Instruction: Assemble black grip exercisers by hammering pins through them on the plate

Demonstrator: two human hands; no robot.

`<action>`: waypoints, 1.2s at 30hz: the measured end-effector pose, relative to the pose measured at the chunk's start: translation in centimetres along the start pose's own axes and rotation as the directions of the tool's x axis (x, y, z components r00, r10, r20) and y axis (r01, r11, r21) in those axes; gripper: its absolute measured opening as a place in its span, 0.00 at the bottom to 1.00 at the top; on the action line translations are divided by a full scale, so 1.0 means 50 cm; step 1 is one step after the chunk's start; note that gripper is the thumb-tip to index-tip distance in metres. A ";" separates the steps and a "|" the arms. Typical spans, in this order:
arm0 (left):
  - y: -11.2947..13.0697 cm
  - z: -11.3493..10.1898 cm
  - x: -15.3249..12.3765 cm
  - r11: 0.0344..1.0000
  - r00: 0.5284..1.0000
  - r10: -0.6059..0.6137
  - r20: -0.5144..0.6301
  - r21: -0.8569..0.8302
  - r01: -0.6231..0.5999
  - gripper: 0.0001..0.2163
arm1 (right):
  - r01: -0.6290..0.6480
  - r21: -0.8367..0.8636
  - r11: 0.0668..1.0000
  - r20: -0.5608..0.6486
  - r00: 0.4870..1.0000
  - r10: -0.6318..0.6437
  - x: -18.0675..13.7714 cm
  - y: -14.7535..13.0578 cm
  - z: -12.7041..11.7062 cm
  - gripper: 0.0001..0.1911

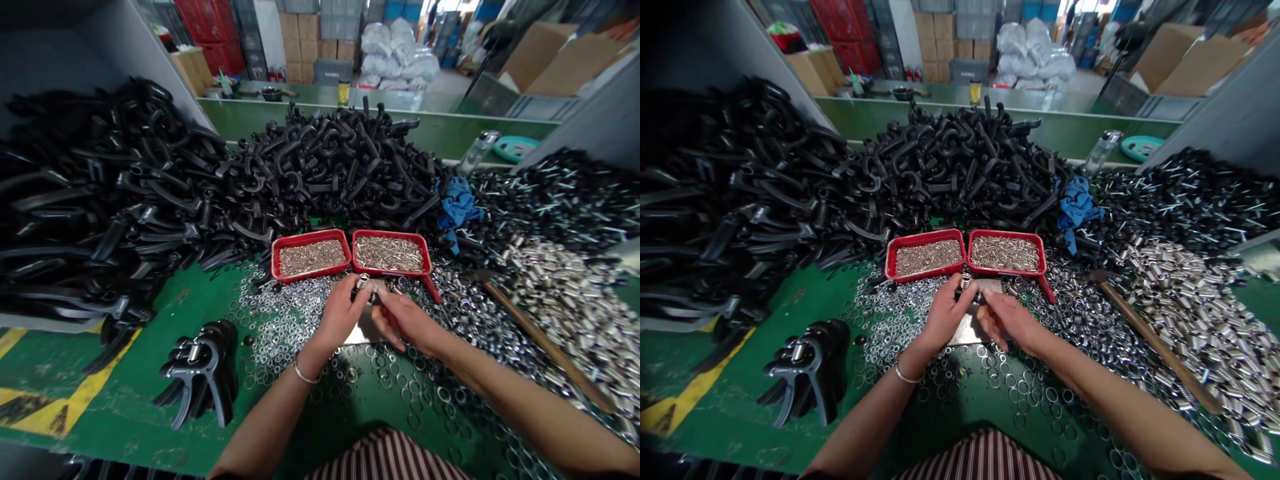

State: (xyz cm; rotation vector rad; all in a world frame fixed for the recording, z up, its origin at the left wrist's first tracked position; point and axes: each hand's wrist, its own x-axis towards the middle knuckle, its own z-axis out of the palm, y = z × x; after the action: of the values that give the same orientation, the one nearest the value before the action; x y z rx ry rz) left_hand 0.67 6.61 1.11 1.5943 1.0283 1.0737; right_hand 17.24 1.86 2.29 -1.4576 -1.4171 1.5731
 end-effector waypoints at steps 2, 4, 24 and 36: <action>-0.004 -0.007 0.005 1.000 0.999 0.014 0.037 -0.026 -0.013 0.11 | -0.085 0.046 0.995 0.148 0.986 0.078 0.004 0.007 -0.007 0.35; -0.006 -0.013 0.008 1.000 0.999 -0.004 0.035 -0.008 0.004 0.11 | 0.014 -0.078 0.997 0.044 0.999 -0.011 0.008 0.010 -0.011 0.30; -0.018 0.003 -0.003 0.982 0.995 0.097 0.036 0.158 -0.101 0.10 | 0.182 -0.242 0.953 0.066 0.983 -0.171 -0.003 -0.022 0.011 0.24; -0.019 0.016 -0.017 0.962 0.993 0.097 0.066 0.251 -0.111 0.12 | 0.133 -0.173 0.976 0.012 0.991 -0.133 -0.025 0.022 0.005 0.29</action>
State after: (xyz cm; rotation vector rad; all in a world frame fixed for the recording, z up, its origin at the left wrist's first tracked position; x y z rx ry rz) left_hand 1.08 5.84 -0.13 1.8918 1.0909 0.9929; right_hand 17.61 0.35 1.65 -1.4268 -1.6515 1.3967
